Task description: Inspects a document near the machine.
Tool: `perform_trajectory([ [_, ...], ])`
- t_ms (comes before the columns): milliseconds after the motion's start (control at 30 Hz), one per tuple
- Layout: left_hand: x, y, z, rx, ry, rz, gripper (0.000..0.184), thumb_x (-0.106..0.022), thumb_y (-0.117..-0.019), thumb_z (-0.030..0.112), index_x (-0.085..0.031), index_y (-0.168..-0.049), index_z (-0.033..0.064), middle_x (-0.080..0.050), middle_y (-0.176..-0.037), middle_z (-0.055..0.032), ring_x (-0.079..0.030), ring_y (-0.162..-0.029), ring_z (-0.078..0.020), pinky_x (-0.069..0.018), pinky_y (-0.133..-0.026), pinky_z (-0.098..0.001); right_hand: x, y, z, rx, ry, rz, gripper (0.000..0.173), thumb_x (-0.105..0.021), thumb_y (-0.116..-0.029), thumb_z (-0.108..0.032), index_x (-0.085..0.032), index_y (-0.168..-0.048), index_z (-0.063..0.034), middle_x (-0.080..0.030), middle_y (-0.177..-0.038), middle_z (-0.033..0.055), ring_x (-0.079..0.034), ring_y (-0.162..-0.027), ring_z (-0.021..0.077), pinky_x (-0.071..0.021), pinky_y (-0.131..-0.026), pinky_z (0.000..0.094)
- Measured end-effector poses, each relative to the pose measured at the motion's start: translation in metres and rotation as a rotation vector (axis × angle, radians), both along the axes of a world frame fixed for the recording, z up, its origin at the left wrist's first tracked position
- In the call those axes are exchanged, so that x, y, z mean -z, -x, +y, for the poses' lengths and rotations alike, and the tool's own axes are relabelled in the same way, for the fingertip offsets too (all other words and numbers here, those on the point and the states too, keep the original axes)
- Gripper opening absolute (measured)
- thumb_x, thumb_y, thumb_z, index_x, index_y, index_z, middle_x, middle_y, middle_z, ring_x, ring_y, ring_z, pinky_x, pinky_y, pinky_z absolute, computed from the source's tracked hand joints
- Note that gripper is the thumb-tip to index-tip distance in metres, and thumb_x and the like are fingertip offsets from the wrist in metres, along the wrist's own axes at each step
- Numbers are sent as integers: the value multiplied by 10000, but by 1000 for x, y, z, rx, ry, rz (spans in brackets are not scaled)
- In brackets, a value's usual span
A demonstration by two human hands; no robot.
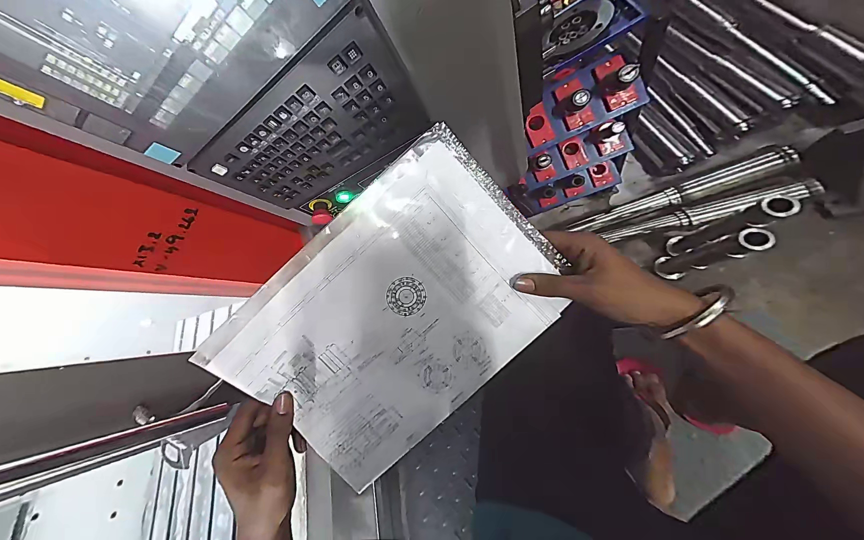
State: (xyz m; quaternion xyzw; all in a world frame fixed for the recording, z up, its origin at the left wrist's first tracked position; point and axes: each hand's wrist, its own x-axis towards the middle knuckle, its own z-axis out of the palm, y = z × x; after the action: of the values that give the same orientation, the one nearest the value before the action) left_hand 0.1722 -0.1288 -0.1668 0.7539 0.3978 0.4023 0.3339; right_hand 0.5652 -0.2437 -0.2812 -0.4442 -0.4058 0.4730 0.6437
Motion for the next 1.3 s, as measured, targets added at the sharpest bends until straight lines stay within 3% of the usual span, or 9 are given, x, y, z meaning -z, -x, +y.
perform_trajectory([
  [533, -6, 4, 5, 29, -36, 10, 61, -678, -992, 246, -720, -1037, 245, -666, -712, 116, -562, -473, -4, -492, -405, -169, 2, -1, 2, -35, -34, -57, 276, -776, -895, -150, -716, -1162, -120, -774, -996, -30, -737, -897, 61, -620, -825, 224],
  [733, -5, 2, 10, 45, -48, 29, 32, -671, -997, 256, -696, -989, 239, -617, -661, 120, -546, -460, -10, -493, -402, -177, 2, -6, 2, -45, -57, -79, 255, -767, -907, -149, -708, -1154, -118, -770, -997, -35, -733, -900, 60, -618, -822, 223],
  [967, 1, -1, 9, 38, -40, -13, 65, -669, -994, 224, -707, -1044, 240, -643, -706, 122, -572, -502, -2, -506, -435, -164, 2, -7, 0, -38, -41, -70, 290, -781, -892, -152, -706, -1172, -126, -772, -1010, -44, -732, -909, 50, -616, -829, 213],
  [1033, 5, -3, 9, 34, -44, -37, 78, -666, -995, 223, -703, -1063, 233, -663, -741, 126, -605, -558, 7, -535, -491, -158, 2, -8, -2, -39, -33, -67, 297, -780, -893, -154, -703, -1178, -134, -770, -1013, -51, -732, -909, 46, -615, -833, 213],
  [1133, 13, -10, 5, 8, -16, -96, 167, -646, -1002, 256, -707, -1157, 236, -729, -946, 131, -686, -841, 5, -582, -775, -181, 2, -9, -3, -32, -22, -79, 288, -786, -886, -164, -708, -1162, -143, -771, -1000, -55, -732, -897, 42, -616, -826, 213],
  [1167, 16, -14, 3, 3, 4, -132, 207, -645, -998, 247, -693, -1198, 224, -742, -1005, 118, -699, -907, -8, -586, -827, -197, 2, -10, -4, -35, -28, -81, 292, -786, -888, -166, -708, -1168, -140, -771, -1002, -50, -732, -899, 47, -616, -827, 214],
  [1300, 22, -25, -2, 14, 59, -180, 394, -641, -989, 184, -525, -1363, 141, -718, -1191, 77, -700, -1071, -64, -592, -936, -251, 3, -8, -4, -47, -46, -67, 303, -781, -895, -158, -701, -1185, -123, -770, -1012, -37, -735, -909, 58, -619, -839, 222],
])
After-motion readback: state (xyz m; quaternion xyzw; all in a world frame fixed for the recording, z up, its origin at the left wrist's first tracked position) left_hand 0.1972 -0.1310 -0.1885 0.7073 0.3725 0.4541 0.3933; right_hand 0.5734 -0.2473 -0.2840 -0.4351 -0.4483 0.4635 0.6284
